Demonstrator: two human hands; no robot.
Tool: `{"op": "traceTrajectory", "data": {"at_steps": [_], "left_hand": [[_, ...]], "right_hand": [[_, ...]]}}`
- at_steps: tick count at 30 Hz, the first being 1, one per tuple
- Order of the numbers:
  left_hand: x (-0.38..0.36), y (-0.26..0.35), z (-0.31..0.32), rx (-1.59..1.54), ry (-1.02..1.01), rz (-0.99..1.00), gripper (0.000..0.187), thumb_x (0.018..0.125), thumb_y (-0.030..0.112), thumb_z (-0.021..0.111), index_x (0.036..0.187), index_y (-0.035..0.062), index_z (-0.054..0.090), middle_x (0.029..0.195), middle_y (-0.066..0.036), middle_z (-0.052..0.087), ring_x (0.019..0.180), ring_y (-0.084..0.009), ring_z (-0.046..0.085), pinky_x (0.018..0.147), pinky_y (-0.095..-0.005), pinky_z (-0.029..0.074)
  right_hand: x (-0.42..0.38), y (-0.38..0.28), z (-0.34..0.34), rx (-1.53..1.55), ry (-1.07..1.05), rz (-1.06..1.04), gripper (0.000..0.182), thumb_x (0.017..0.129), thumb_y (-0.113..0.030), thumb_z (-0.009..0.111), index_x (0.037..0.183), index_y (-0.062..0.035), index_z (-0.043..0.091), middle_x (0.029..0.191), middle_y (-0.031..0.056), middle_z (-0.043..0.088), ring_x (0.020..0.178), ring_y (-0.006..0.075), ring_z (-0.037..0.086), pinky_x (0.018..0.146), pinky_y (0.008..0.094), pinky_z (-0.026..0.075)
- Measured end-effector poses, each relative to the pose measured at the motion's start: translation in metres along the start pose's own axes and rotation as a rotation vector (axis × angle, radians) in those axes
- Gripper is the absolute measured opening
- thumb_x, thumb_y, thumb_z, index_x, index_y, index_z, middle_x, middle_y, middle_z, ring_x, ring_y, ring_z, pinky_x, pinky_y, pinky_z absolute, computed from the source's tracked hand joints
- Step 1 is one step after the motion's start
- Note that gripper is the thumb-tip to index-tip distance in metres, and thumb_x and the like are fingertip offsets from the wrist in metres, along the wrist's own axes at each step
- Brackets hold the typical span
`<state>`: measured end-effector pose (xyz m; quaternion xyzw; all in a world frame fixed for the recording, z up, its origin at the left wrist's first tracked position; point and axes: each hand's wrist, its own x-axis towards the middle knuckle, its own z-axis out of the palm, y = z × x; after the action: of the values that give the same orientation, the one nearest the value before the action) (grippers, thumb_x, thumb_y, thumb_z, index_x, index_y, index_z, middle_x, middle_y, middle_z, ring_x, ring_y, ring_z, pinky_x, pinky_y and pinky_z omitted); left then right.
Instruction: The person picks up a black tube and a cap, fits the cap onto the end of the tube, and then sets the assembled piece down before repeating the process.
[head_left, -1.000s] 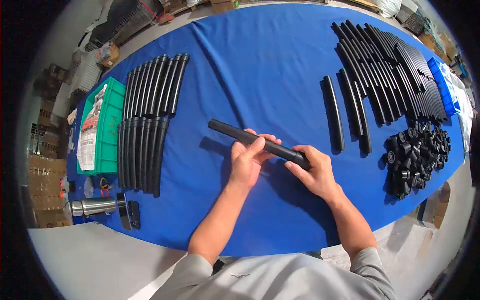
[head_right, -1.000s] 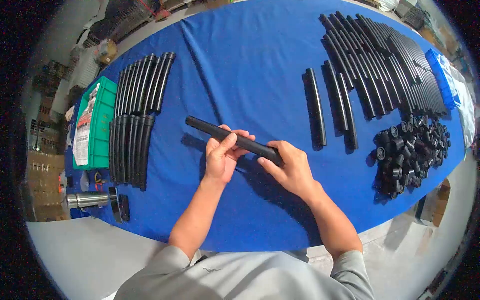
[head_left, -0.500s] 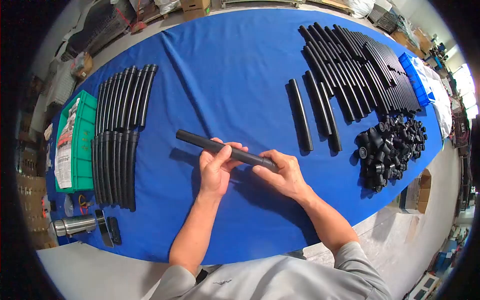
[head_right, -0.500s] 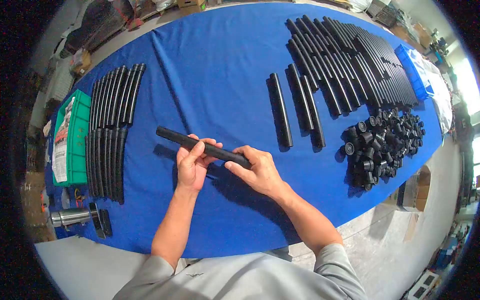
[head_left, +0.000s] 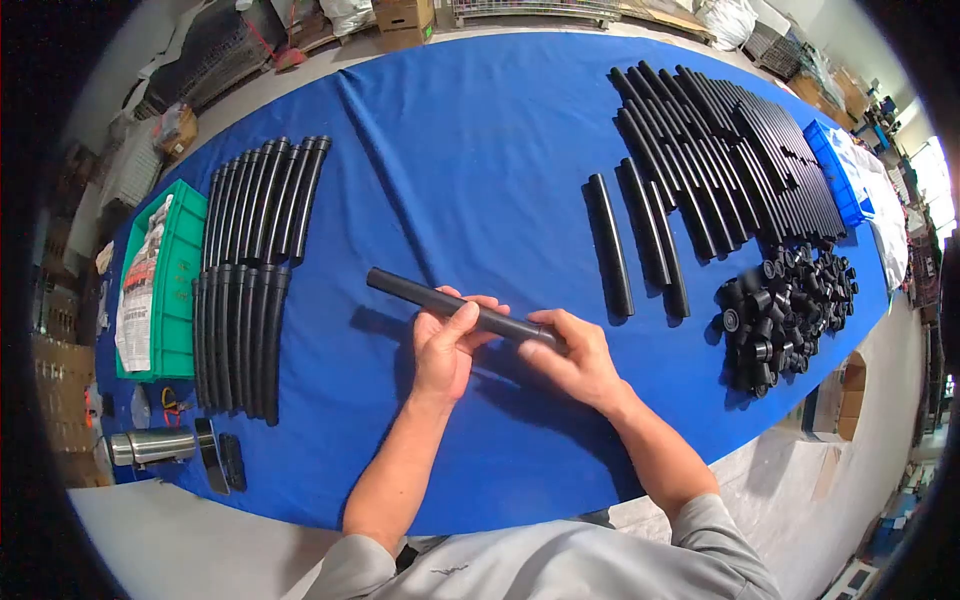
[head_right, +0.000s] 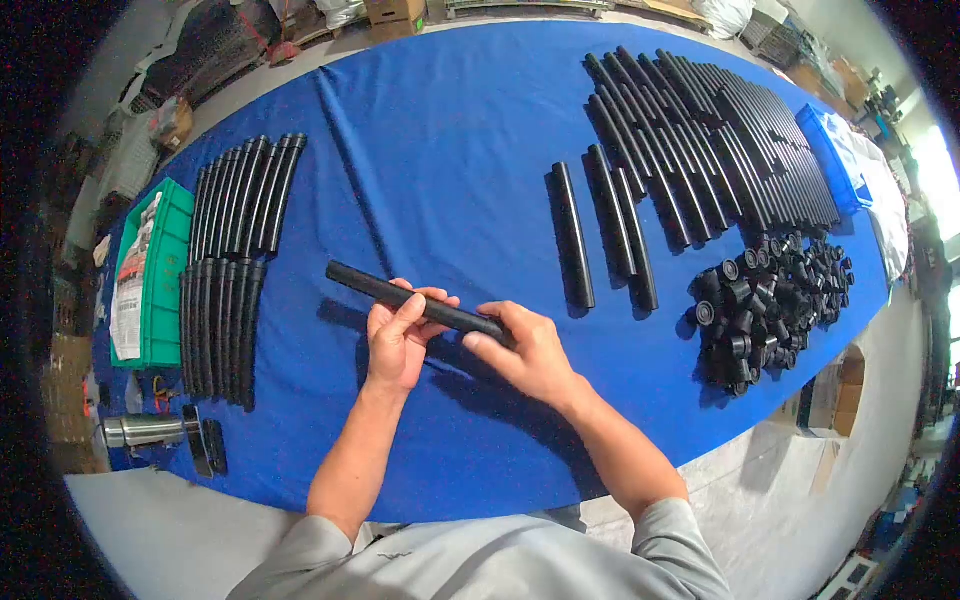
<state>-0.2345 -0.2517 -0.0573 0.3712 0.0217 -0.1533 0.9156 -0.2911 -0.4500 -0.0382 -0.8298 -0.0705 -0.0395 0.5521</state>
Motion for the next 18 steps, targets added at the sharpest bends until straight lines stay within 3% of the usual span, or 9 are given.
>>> {"op": "traceTrajectory", "data": {"at_steps": [1,5,8,9,12,15,18], "left_hand": [[0.0,0.001,0.001,-0.004,0.009,-0.006,0.02,0.096,0.006,0.067,0.107,0.0085,0.051,0.105,-0.021,0.07,0.1,-0.0343,0.072,0.081,-0.043,0.066],[0.0,0.002,0.0,-0.009,-0.001,-0.018,0.019,0.096,0.006,0.066,0.108,0.0084,0.052,0.105,-0.021,0.07,0.1,-0.0346,0.072,0.081,-0.0436,0.066],[0.001,0.001,-0.002,-0.007,-0.015,-0.013,0.019,0.096,0.006,0.066,0.109,0.0084,0.052,0.105,-0.021,0.07,0.1,-0.0347,0.072,0.081,-0.0432,0.066],[0.0,0.001,-0.002,-0.009,-0.016,-0.013,0.019,0.096,0.006,0.066,0.11,0.0084,0.052,0.105,-0.021,0.07,0.1,-0.0346,0.072,0.081,-0.0429,0.066],[0.0,0.0,0.0,-0.021,0.008,0.003,0.019,0.096,0.006,0.065,0.11,0.0083,0.052,0.105,-0.021,0.07,0.1,-0.0345,0.072,0.08,-0.0421,0.066],[0.002,-0.001,-0.005,0.016,-0.028,0.001,0.012,0.1,0.007,0.059,0.108,0.0094,0.051,0.107,-0.021,0.07,0.102,-0.0356,0.072,0.081,-0.0434,0.066],[0.002,0.0,-0.005,0.025,-0.045,-0.006,0.013,0.099,0.007,0.06,0.108,0.0095,0.051,0.108,-0.021,0.07,0.102,-0.0359,0.072,0.081,-0.044,0.066]], "right_hand": [[0.001,-0.002,0.001,-0.184,0.086,-0.246,0.042,0.085,-0.026,0.081,0.116,-0.0013,0.065,0.085,0.0145,0.064,0.07,0.0289,0.066,0.059,0.0353,0.051],[0.0,0.006,0.003,-0.266,0.076,-0.273,0.046,0.084,-0.028,0.082,0.117,-0.0004,0.064,0.085,0.0134,0.064,0.069,0.027,0.066,0.057,0.0339,0.051],[0.002,-0.004,-0.006,0.303,-0.182,0.44,0.047,0.085,-0.028,0.081,0.119,-0.0002,0.064,0.086,0.0128,0.064,0.069,0.0264,0.066,0.058,0.034,0.052],[0.002,-0.006,-0.006,0.308,-0.153,0.437,0.044,0.087,-0.027,0.08,0.117,0.0004,0.065,0.08,0.0115,0.063,0.066,0.0236,0.065,0.058,0.0324,0.051],[0.002,-0.006,0.006,-0.148,0.169,-0.24,0.04,0.088,-0.027,0.078,0.113,0.0017,0.066,0.07,0.0096,0.061,0.063,0.0197,0.063,0.058,0.0313,0.05],[0.0,0.004,0.009,-0.283,0.137,-0.271,0.042,0.087,-0.028,0.078,0.114,0.0017,0.066,0.073,0.0106,0.061,0.065,0.0201,0.064,0.059,0.0336,0.05],[-0.002,0.001,-0.003,-0.004,-0.106,0.127,0.047,0.085,-0.027,0.081,0.12,-0.0004,0.063,0.088,0.0138,0.064,0.072,0.0268,0.067,0.062,0.0388,0.052]]}}
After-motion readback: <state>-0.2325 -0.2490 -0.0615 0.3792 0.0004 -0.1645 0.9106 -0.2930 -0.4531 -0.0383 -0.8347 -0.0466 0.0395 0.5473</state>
